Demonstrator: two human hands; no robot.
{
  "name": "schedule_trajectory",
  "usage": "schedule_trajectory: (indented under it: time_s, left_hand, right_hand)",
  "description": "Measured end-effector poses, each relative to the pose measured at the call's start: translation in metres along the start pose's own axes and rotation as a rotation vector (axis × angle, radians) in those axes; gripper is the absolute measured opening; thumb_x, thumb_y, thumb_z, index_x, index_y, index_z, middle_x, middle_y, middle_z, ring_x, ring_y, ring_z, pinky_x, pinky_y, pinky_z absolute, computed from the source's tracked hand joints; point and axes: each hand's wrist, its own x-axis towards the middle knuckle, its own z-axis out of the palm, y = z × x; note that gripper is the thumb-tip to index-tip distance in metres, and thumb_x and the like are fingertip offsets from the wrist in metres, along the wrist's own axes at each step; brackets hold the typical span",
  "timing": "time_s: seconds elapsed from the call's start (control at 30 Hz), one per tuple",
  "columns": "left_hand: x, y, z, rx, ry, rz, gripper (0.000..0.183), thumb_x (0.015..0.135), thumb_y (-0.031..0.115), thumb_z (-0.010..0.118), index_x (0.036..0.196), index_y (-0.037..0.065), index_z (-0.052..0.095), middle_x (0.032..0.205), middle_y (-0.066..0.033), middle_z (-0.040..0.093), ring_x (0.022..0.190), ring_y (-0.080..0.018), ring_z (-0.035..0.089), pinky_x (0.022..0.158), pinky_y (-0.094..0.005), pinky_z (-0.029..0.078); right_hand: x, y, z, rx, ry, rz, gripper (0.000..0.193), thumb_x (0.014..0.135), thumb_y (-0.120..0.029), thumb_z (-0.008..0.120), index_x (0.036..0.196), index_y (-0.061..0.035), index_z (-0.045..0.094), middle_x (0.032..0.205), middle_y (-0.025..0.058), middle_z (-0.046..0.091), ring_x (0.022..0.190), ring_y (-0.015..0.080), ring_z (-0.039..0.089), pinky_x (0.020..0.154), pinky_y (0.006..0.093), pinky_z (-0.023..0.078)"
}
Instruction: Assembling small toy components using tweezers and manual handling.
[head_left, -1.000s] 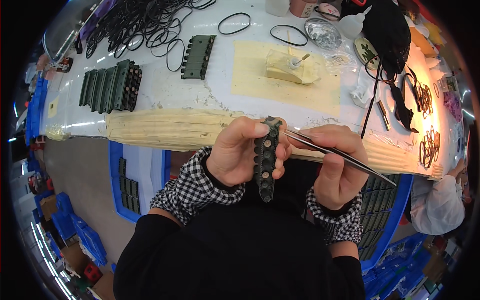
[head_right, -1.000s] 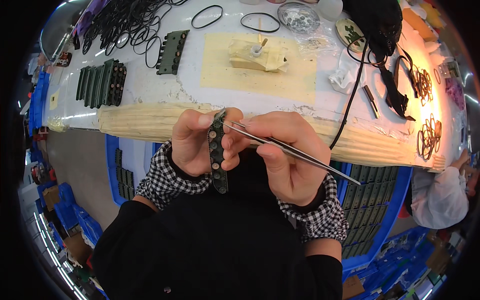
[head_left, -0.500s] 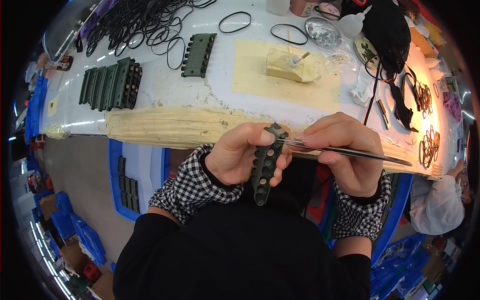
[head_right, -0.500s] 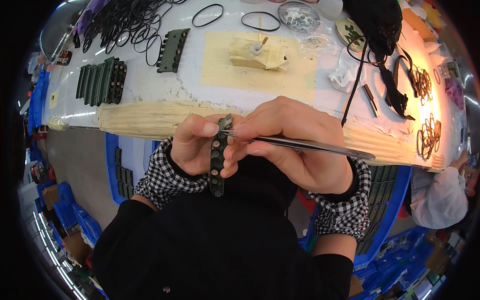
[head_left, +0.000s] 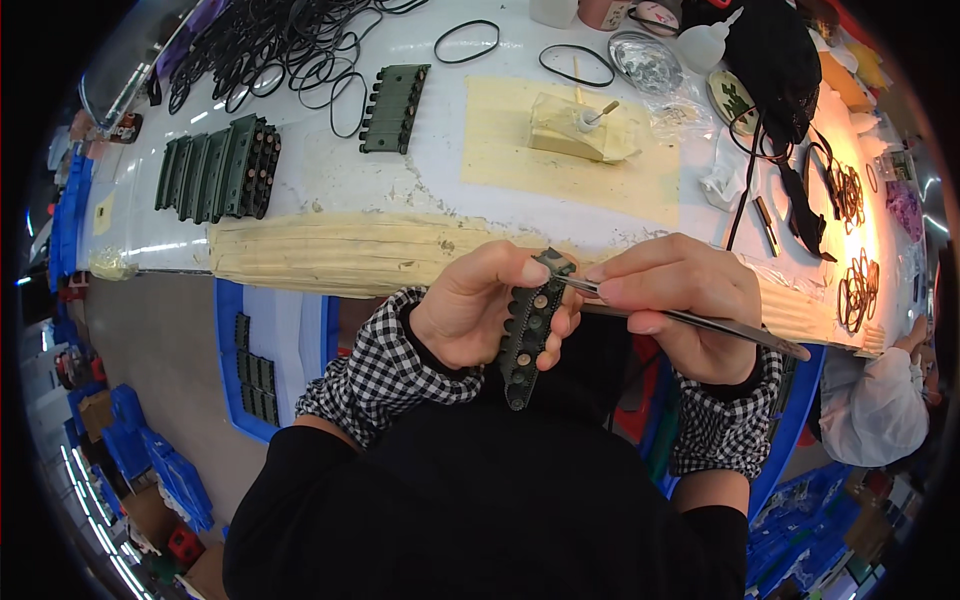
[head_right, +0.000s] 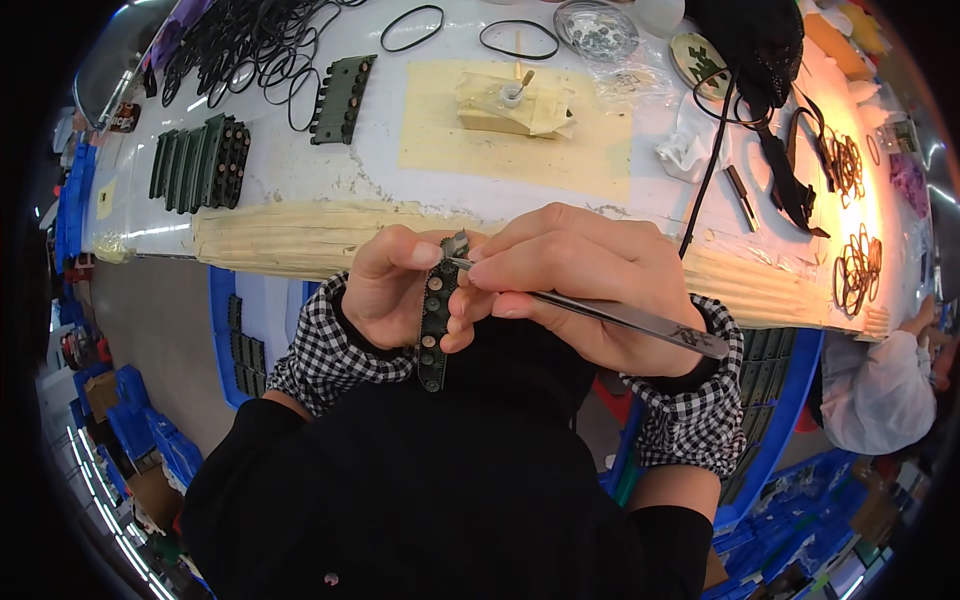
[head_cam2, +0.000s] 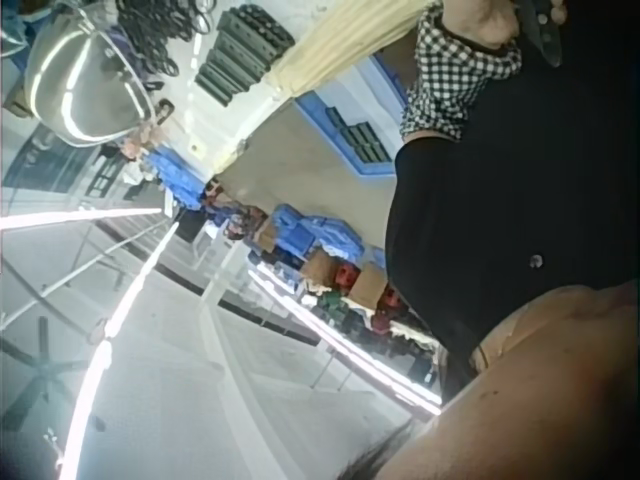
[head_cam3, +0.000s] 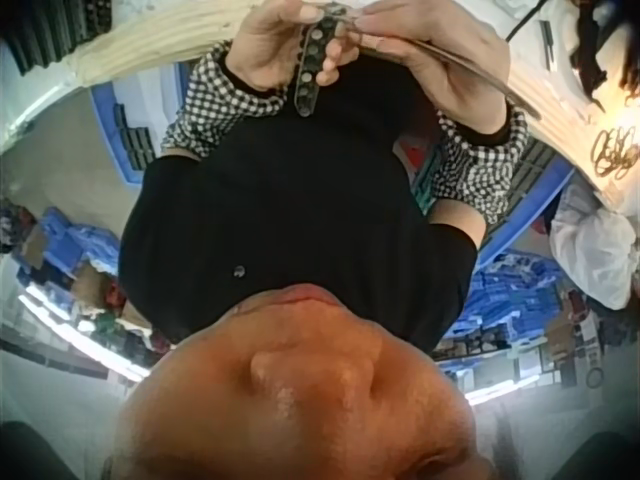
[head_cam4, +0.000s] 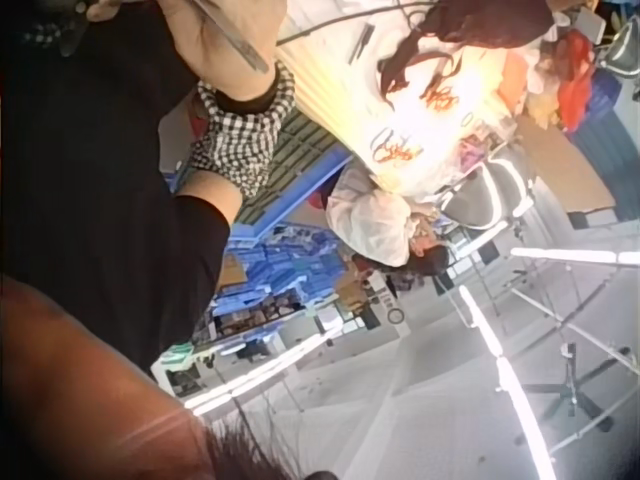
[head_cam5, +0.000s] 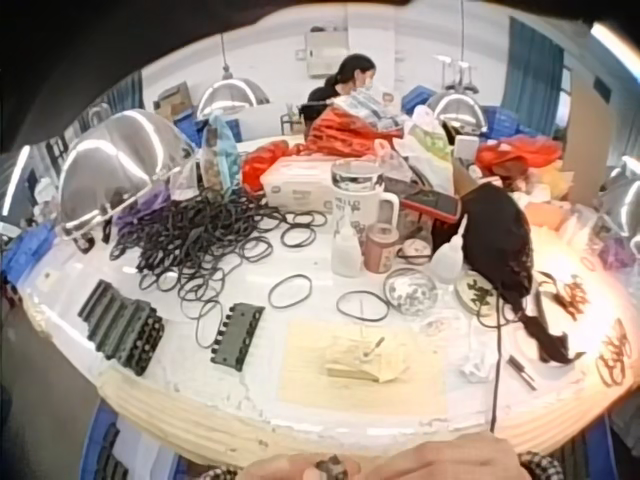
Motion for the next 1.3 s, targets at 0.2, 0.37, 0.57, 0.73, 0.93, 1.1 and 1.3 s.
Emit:
schedule_trajectory:
  time_s: [0.2, 0.37, 0.57, 0.73, 0.93, 1.1, 1.3]
  left_hand:
    - [0.0, 0.002, 0.001, 0.027, 0.011, -0.021, 0.032, 0.09, 0.02, 0.051, 0.105, -0.007, 0.058, 0.084, -0.0146, 0.066, 0.071, -0.0236, 0.067, 0.065, -0.0372, 0.059]
    - [-0.001, 0.002, -0.003, 0.041, 0.043, -0.036, 0.031, 0.09, 0.02, 0.051, 0.105, -0.007, 0.059, 0.084, -0.0148, 0.066, 0.071, -0.0235, 0.068, 0.065, -0.0372, 0.059]
    - [-0.001, 0.001, -0.004, 0.048, 0.026, -0.041, 0.031, 0.09, 0.019, 0.051, 0.106, -0.006, 0.058, 0.085, -0.0149, 0.066, 0.069, -0.0239, 0.068, 0.064, -0.0373, 0.059]
    - [-0.003, 0.002, -0.002, 0.055, 0.051, -0.036, 0.031, 0.089, 0.019, 0.051, 0.107, -0.006, 0.057, 0.085, -0.0143, 0.066, 0.068, -0.0236, 0.067, 0.063, -0.0372, 0.059]
    - [-0.002, 0.008, 0.002, 0.103, 0.074, 0.044, 0.029, 0.088, 0.021, 0.053, 0.105, -0.003, 0.055, 0.085, -0.014, 0.064, 0.068, -0.0238, 0.066, 0.063, -0.037, 0.058]
    - [0.014, 0.025, 0.005, 0.222, 0.102, 0.216, 0.024, 0.085, 0.028, 0.054, 0.088, 0.004, 0.053, 0.076, -0.0074, 0.056, 0.069, -0.0179, 0.054, 0.06, -0.0338, 0.053]
    - [0.026, 0.033, 0.003, 0.188, 0.154, 0.238, 0.024, 0.085, 0.03, 0.055, 0.088, 0.006, 0.053, 0.078, -0.0064, 0.057, 0.072, -0.0176, 0.054, 0.062, -0.0335, 0.052]
  right_hand:
    - [-0.001, 0.004, -0.002, 0.025, -0.008, -0.028, 0.027, 0.091, -0.026, 0.064, 0.096, -0.0001, 0.066, 0.092, 0.018, 0.069, 0.081, 0.0254, 0.068, 0.069, 0.0323, 0.053]
    - [0.001, 0.002, -0.004, -0.011, -0.047, -0.025, 0.027, 0.09, -0.027, 0.065, 0.095, -0.0003, 0.066, 0.091, 0.0176, 0.069, 0.08, 0.0263, 0.068, 0.068, 0.0325, 0.053]
    - [0.007, 0.002, -0.009, -0.014, -0.122, -0.038, 0.026, 0.089, -0.026, 0.065, 0.095, -0.0005, 0.066, 0.09, 0.0172, 0.069, 0.079, 0.0263, 0.068, 0.067, 0.0321, 0.054]
    - [0.011, 0.001, -0.01, -0.011, -0.168, -0.019, 0.025, 0.089, -0.026, 0.065, 0.095, -0.0013, 0.067, 0.089, 0.0165, 0.069, 0.078, 0.0261, 0.068, 0.066, 0.0322, 0.054]
    - [0.017, 0.005, -0.013, -0.134, -0.168, -0.21, 0.024, 0.091, -0.024, 0.065, 0.097, -0.0009, 0.064, 0.092, 0.0153, 0.066, 0.076, 0.0247, 0.067, 0.067, 0.0323, 0.055]
    - [0.011, 0.031, -0.006, -0.142, 0.464, 0.066, 0.017, 0.1, -0.016, 0.048, 0.1, -0.0001, 0.053, 0.089, 0.0093, 0.053, 0.082, 0.0181, 0.058, 0.08, 0.0331, 0.051]
    - [0.04, 0.057, 0.0, -0.61, 0.546, 0.111, 0.007, 0.086, -0.006, 0.067, 0.091, -0.0026, 0.065, 0.079, 0.0083, 0.062, 0.075, 0.0211, 0.056, 0.069, 0.0302, 0.046]
